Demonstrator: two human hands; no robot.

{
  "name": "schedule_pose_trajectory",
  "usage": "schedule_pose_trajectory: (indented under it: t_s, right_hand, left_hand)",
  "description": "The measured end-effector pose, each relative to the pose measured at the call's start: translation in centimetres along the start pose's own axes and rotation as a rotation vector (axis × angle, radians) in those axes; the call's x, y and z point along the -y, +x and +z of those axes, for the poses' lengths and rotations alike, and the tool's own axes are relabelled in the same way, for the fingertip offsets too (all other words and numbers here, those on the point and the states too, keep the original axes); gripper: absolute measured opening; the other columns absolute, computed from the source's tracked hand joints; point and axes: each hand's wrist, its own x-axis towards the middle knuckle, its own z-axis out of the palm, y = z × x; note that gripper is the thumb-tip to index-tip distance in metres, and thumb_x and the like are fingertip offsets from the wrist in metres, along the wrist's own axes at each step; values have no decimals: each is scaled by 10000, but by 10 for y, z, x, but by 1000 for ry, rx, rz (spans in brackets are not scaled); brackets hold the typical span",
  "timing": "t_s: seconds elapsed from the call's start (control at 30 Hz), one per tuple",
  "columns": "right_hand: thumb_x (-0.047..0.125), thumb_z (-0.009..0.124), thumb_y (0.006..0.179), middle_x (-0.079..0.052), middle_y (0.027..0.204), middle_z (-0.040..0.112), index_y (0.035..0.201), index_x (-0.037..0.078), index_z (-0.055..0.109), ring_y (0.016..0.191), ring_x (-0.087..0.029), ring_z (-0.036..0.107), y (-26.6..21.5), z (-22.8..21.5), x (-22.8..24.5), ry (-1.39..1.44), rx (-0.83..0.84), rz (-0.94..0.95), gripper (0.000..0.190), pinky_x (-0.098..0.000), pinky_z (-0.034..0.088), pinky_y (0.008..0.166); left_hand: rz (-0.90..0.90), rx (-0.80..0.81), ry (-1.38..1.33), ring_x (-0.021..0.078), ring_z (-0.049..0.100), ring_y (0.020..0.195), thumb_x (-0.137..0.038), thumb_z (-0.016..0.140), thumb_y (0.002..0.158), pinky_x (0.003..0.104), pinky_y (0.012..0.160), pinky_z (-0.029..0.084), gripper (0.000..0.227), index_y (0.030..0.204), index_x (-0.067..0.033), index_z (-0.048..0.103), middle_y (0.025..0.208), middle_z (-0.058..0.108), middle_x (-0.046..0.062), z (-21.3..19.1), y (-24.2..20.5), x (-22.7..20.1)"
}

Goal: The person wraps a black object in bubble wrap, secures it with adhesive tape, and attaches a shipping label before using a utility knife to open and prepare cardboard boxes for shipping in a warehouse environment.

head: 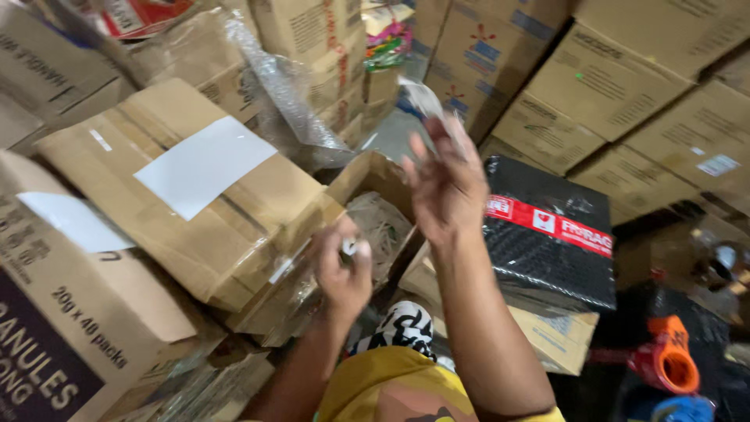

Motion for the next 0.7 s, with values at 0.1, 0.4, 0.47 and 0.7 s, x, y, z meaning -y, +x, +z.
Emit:
schedule_pose_trajectory:
  t_s: [0.1,0.4,0.47,0.7]
  right_hand:
    - [270,628,1085,-168,1296,661,1375,-32,565,1174,-317,683,-44,-30,9,-179,-127,-322,423,-481,571,1016]
    - [180,616,1062,-228,1245,703,1430,-75,586,1107,-317,708,-158,-99,-13,-262,-24,-419,449,-449,558,1013]
    - [98,612,1023,-213,1242,703,1412,-49,568,1128,-312,708,-174,-117,-17,-255,-19,-419,418,-463,569,1043]
    - [-80,623,920,-171,1028,777,1333,-44,628,864,-197,756,-243,-132,59,-883,40,-6,414,-336,640,761]
  left_hand:
    - [-61,-36,-230,205,619,1137,-127,674,1043,301,944,543,458,1454,9,525,1238,612,81,20,52,-30]
    - [-248,384,-883,262,529,1383,-118,659,1028,390,1181,462,365,1356,22,584,1505,473,116,83,57,-84]
    - [-68,434,-865,300,532,1381,-270,616,1084,401,1212,405,268,1049,-21,710,1304,687,155,92,55,-83]
    - [-341,689,-1388,244,617,858,-468,446,1068,403,1115,399,530,753,-56,555,753,625,108,114,64,-83]
